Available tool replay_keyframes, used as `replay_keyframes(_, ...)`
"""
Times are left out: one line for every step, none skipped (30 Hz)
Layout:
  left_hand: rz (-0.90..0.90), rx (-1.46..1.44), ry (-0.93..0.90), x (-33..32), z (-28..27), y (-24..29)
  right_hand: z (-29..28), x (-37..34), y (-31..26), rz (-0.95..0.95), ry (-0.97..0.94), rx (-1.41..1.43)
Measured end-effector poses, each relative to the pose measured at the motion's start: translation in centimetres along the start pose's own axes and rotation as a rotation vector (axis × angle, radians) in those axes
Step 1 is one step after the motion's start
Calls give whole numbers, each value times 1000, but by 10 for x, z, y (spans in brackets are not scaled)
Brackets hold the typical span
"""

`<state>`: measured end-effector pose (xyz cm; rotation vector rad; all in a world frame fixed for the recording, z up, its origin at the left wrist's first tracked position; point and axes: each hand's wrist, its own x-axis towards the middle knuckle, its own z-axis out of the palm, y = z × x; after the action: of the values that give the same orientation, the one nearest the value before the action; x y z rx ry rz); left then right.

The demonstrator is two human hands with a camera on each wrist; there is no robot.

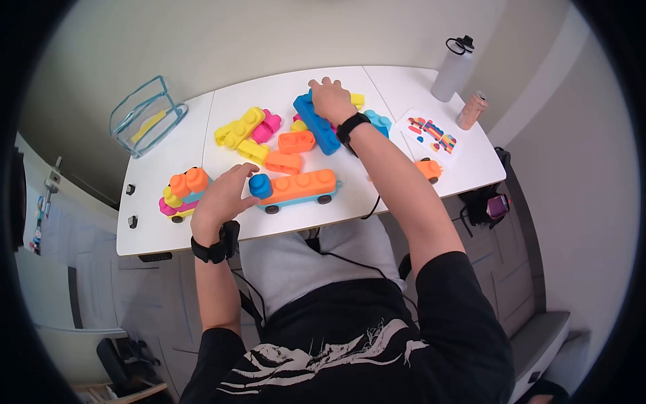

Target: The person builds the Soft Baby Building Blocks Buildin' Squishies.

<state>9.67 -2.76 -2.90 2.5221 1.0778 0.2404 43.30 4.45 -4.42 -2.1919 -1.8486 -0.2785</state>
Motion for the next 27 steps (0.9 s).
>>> replay_keyframes(-2,6,6,-1,0,-1,6,4,1,-14,61,-18)
replay_keyframes(-3,12,13,-1,0,-2,11,7,4,-11,61,-17)
replay_keyframes(-4,13,10,0,1,-4,16,9,8,-3,26,-21)
replay_keyframes(12,1,8,0,2,-7,17,9,8,4,-11,-24)
replay_keyframes(24,-13,8,1,1,-9,17,11,10,-3,-16,-23)
replay_keyframes(13,-16,9,0,2,-10,16,13,12,-13,-57,-25)
replay_keyframes(12,-16,8,0,0,-6,16,14,14,-24,-97,-27)
replay_keyframes(11,-16,7,-1,0,-4,18,13,14,-36,-101,-25)
replay_keyframes(0,-19,10,-1,0,-3,19,12,15,-56,-85,-47)
replay_keyframes(2,-25,6,0,1,-2,20,11,17,-73,-66,-70)
replay_keyframes(6,-30,2,1,1,-2,20,10,18,-79,-67,-69)
replay_keyframes(2,-31,4,1,1,-1,21,9,19,-100,-52,-90)
replay_keyframes(4,-21,-1,2,2,-1,23,8,21,-121,-36,-110)
replay_keyframes(7,-12,-6,3,3,-1,24,7,23,-124,-35,-110)
replay_keyframes(4,-11,-2,3,4,-1,25,7,24,-138,-13,-121)
replay_keyframes(20,-8,-2,3,6,-2,25,7,24,-152,8,-131)
replay_keyframes(35,-5,-1,3,6,-3,24,6,25,-157,10,-130)
replay_keyframes(32,-4,1,3,6,-3,23,6,26,-149,6,-140)
replay_keyframes(32,2,-2,3,6,-2,24,6,27,-140,3,-151)
replay_keyframes(32,8,-4,3,6,-1,24,7,28,-145,5,-151)
replay_keyframes(30,7,-1,3,5,-1,26,7,29,-145,5,-144)
replay_keyframes(37,8,1,2,5,-1,24,6,27,-145,3,-138)
replay_keyframes(44,9,3,2,5,0,23,7,24,-148,3,-137)
replay_keyframes(42,9,4,2,6,-1,21,9,21,-180,30,-119)
replay_keyframes(47,2,10,2,7,-1,17,10,14,-211,55,-101)
replay_keyframes(52,-6,15,3,8,-2,10,11,3,-212,53,-100)
replay_keyframes(49,-6,13,2,8,-1,5,14,-11,-243,35,-73)
